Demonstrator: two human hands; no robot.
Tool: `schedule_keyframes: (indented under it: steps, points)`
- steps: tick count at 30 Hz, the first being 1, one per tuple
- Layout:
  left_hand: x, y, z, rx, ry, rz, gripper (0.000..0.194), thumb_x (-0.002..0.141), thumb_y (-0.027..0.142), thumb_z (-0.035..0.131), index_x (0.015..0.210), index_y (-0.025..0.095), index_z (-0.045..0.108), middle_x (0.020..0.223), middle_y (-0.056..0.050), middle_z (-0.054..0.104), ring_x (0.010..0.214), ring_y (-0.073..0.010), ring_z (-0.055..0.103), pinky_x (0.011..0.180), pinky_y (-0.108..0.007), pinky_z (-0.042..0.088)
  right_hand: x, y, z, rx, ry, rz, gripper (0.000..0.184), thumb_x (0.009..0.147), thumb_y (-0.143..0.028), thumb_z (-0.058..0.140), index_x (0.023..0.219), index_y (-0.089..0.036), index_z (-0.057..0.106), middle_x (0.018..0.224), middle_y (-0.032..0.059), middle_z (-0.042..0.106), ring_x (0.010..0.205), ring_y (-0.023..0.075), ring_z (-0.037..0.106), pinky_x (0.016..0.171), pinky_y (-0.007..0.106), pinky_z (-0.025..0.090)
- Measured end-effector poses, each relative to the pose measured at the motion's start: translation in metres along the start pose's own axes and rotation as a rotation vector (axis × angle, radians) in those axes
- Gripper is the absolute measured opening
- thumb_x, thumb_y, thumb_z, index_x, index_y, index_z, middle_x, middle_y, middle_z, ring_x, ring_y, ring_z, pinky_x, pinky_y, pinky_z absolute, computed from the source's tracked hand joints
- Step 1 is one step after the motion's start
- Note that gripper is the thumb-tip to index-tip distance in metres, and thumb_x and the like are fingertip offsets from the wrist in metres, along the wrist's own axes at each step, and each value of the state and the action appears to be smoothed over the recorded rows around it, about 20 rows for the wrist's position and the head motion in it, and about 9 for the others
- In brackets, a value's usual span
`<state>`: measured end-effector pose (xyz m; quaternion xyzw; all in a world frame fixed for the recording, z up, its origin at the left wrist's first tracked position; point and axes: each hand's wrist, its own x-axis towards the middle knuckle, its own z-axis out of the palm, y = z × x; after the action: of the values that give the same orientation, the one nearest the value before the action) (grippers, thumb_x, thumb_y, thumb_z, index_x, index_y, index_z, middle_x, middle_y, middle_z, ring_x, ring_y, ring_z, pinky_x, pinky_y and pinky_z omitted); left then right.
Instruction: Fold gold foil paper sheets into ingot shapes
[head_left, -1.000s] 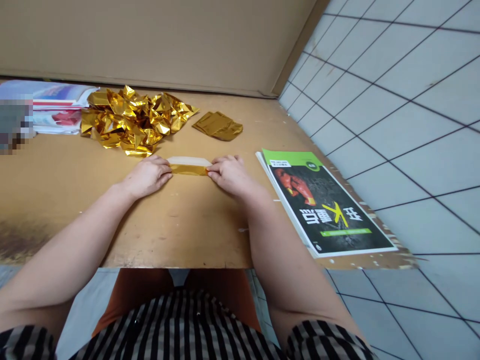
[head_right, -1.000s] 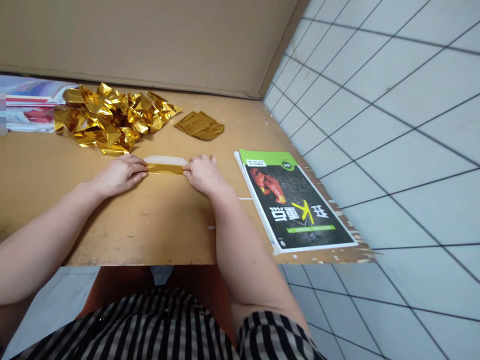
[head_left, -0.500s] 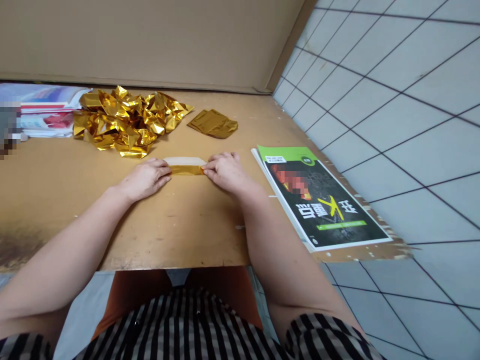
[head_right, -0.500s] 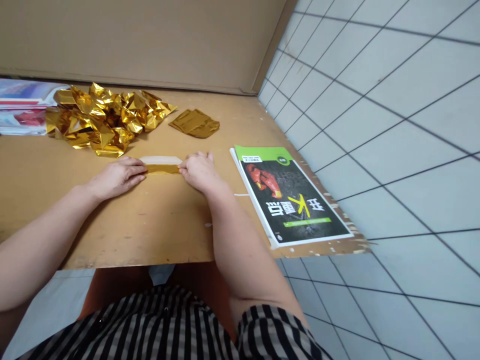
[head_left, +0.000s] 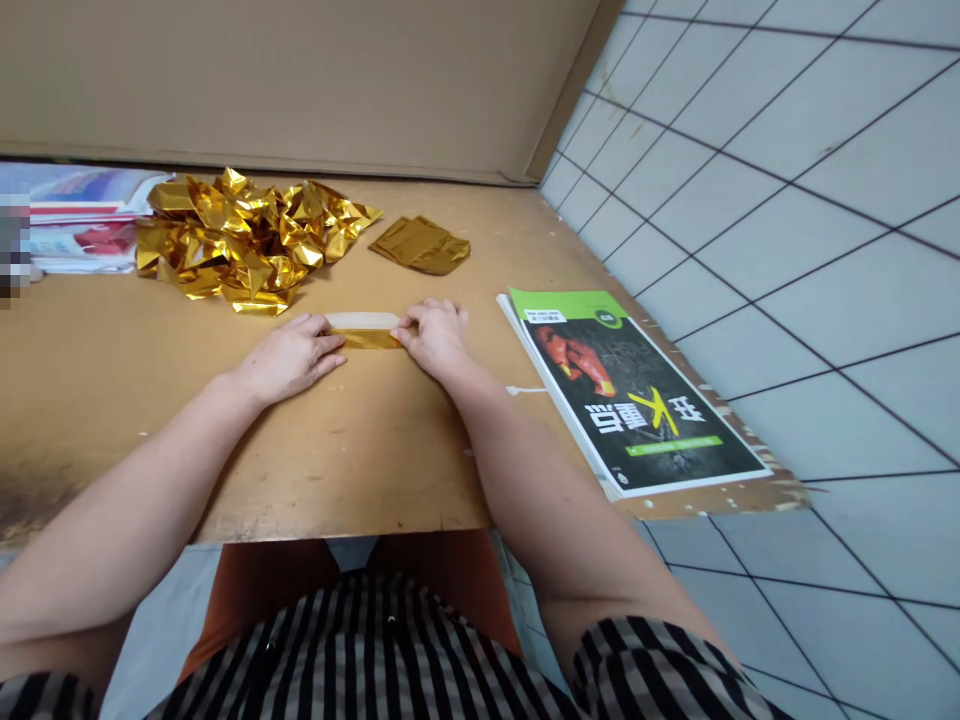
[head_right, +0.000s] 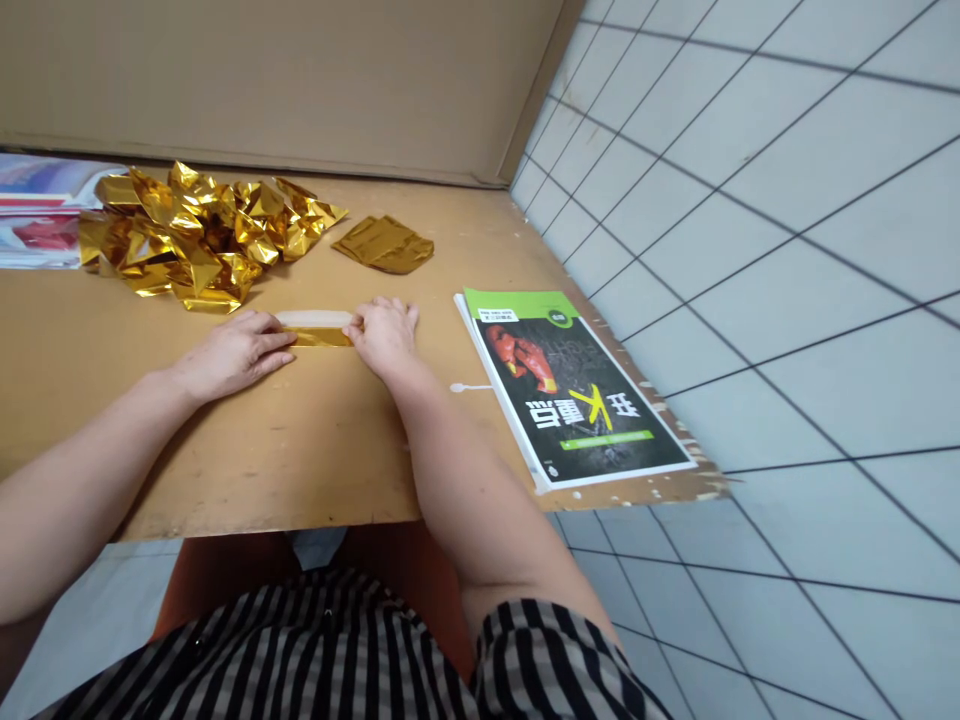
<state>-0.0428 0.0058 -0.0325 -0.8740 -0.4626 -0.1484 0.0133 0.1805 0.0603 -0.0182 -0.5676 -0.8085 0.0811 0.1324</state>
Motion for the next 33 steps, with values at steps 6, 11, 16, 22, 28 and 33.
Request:
schedule_keyframes:
  steps: [6, 11, 16, 22, 28, 33]
  points:
    - [0.0, -0.001, 0.0, -0.008, 0.01, -0.001, 0.044, 0.098, 0.043, 0.04, 0.115, 0.018, 0.071, 0.099, -0.011, 0.065, 0.09, -0.0243, 0.059, 0.087, -0.041, 0.052, 0.001, 0.005, -0.002, 0.047, -0.015, 0.06, 0.014, 0.086, -0.028, 0.06, 0.09, -0.024, 0.074, 0.106, 0.0103, 0.067, 0.107, 0.0314, 0.053, 0.091, 0.049, 0.035]
    - [0.0, -0.004, 0.0, -0.025, 0.007, 0.001, 0.043, 0.098, 0.042, 0.04, 0.113, 0.018, 0.071, 0.1, -0.011, 0.065, 0.09, -0.0242, 0.06, 0.088, -0.041, 0.052, 0.001, 0.01, 0.002, 0.074, 0.016, 0.02, 0.015, 0.085, -0.026, 0.059, 0.087, -0.024, 0.074, 0.102, 0.01, 0.066, 0.105, 0.0305, 0.051, 0.09, 0.048, 0.034]
    - [0.001, -0.003, 0.0, -0.022, -0.005, -0.018, 0.041, 0.098, 0.041, 0.041, 0.118, 0.018, 0.068, 0.104, -0.011, 0.065, 0.092, -0.0245, 0.058, 0.09, -0.041, 0.051, 0.002, 0.01, 0.006, 0.055, 0.028, -0.015, 0.017, 0.084, -0.023, 0.058, 0.089, -0.023, 0.074, 0.099, 0.0106, 0.065, 0.102, 0.0293, 0.049, 0.09, 0.047, 0.032]
    - [0.001, 0.0, 0.002, 0.025, -0.011, -0.017, 0.045, 0.098, 0.047, 0.041, 0.121, 0.018, 0.066, 0.107, -0.012, 0.062, 0.095, -0.0261, 0.056, 0.091, -0.043, 0.048, 0.0, 0.012, 0.009, -0.004, 0.105, -0.258, 0.035, 0.087, -0.014, 0.047, 0.104, -0.026, 0.075, 0.1, 0.0111, 0.062, 0.1, 0.0288, 0.044, 0.092, 0.048, 0.027]
    - [0.002, 0.001, 0.003, 0.063, -0.024, -0.012, 0.047, 0.098, 0.05, 0.039, 0.126, 0.021, 0.063, 0.108, -0.011, 0.06, 0.096, -0.0255, 0.054, 0.092, -0.042, 0.047, -0.005, 0.001, 0.006, -0.072, 0.014, -0.432, 0.043, 0.094, -0.014, 0.039, 0.115, -0.03, 0.073, 0.095, 0.0098, 0.058, 0.096, 0.026, 0.042, 0.089, 0.045, 0.025]
    - [0.003, 0.002, 0.003, 0.071, -0.025, -0.013, 0.049, 0.098, 0.052, 0.039, 0.124, 0.019, 0.065, 0.107, -0.011, 0.06, 0.097, -0.0259, 0.053, 0.092, -0.042, 0.047, -0.008, -0.006, 0.007, -0.088, -0.065, -0.473, 0.047, 0.093, -0.011, 0.041, 0.122, -0.034, 0.07, 0.094, 0.0093, 0.057, 0.095, 0.0253, 0.041, 0.088, 0.043, 0.024]
